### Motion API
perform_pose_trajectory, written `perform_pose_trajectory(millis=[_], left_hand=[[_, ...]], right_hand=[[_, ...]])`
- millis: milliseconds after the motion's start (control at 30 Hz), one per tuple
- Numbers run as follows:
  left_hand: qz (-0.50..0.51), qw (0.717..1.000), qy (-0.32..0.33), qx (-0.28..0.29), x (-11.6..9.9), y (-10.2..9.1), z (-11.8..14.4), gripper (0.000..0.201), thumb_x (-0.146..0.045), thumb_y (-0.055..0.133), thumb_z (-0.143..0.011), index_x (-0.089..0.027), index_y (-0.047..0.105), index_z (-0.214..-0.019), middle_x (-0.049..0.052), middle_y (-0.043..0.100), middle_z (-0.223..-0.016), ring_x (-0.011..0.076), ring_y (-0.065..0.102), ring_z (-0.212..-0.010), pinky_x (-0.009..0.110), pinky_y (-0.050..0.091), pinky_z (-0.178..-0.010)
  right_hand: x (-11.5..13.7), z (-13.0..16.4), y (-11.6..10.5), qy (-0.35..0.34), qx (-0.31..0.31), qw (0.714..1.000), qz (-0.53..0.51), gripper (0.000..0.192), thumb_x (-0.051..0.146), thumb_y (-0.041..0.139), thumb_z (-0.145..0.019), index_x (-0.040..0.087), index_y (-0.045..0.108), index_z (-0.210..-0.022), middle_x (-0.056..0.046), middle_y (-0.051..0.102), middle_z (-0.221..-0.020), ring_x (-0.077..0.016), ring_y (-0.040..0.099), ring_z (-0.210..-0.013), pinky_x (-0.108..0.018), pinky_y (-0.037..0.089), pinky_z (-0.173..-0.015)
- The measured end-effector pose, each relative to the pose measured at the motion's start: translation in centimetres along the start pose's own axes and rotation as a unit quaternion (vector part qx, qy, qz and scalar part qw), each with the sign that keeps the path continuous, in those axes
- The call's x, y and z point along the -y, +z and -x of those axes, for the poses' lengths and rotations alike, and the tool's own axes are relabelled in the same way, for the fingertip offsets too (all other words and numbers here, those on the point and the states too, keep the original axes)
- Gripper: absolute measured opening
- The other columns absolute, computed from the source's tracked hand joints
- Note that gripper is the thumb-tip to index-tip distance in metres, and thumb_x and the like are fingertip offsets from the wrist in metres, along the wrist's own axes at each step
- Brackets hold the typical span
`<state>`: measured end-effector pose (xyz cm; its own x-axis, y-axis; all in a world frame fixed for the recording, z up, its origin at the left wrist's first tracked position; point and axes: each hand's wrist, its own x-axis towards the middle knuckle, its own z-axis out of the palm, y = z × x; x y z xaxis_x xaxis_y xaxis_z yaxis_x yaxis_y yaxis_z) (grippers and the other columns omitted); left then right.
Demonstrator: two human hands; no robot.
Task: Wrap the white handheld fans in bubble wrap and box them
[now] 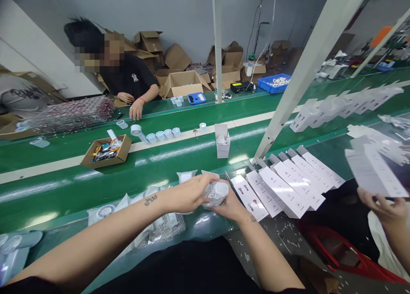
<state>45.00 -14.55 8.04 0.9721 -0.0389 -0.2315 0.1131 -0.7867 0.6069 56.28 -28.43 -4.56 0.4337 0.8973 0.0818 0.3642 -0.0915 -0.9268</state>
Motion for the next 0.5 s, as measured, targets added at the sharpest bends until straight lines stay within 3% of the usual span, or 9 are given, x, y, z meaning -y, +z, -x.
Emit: perform_pose_trajectory(millis=[100, 267, 400, 500], left_hand=[[0.062, 0.998, -0.004, 0.023, 1.7, -0.3, 0.4, 0.052, -0.022, 0.055, -0.086, -0.026, 0.04, -0.135, 0.008, 0.053, -0.137, 0.0263, 0.048, -0.127, 0.041, 0.039, -0.103], [0.002, 0.999, -0.051, 0.003, 3.8, 0.6, -0.1, 0.078, -0.06, 0.07, -0.072, -0.03, 0.044, -0.139, 0.009, 0.058, -0.13, 0.0331, 0.051, -0.115, 0.045, 0.037, -0.1], [0.008, 1.0, -0.019, 0.01, 5.6, 1.2, -0.2, 0.057, -0.064, 0.052, -0.084, -0.026, 0.057, -0.127, 0.008, 0.062, -0.125, 0.0287, 0.058, -0.106, 0.037, 0.04, -0.095], [0.05, 0.999, -0.005, 0.005, 6.3, 1.1, 0.3, 0.056, -0.067, 0.048, -0.085, -0.025, 0.062, -0.12, 0.008, 0.066, -0.117, 0.0275, 0.059, -0.104, 0.035, 0.041, -0.092]], right_hand=[[-0.1, 0.4, 0.4, 0.004, -0.027, 0.998, -0.048, 0.069, 0.04, 0.079, -0.067, 0.022, 0.05, -0.128, -0.013, 0.051, -0.136, -0.0293, 0.051, -0.125, -0.046, 0.043, -0.105], [-0.3, 0.5, 1.4, 0.015, -0.084, 0.995, -0.046, 0.051, 0.036, 0.066, -0.08, 0.02, 0.053, -0.126, -0.012, 0.063, -0.121, -0.0278, 0.06, -0.112, -0.044, 0.049, -0.097], [0.1, 1.1, 1.7, 0.0, -0.1, 0.994, -0.046, 0.048, 0.036, 0.064, -0.082, 0.02, 0.052, -0.126, -0.011, 0.065, -0.118, -0.0272, 0.061, -0.111, -0.043, 0.049, -0.097], [0.3, 1.7, 2.3, 0.024, -0.104, 0.994, -0.015, 0.057, 0.034, 0.062, -0.083, 0.019, 0.042, -0.135, -0.013, 0.063, -0.121, -0.0275, 0.061, -0.112, -0.045, 0.049, -0.098]])
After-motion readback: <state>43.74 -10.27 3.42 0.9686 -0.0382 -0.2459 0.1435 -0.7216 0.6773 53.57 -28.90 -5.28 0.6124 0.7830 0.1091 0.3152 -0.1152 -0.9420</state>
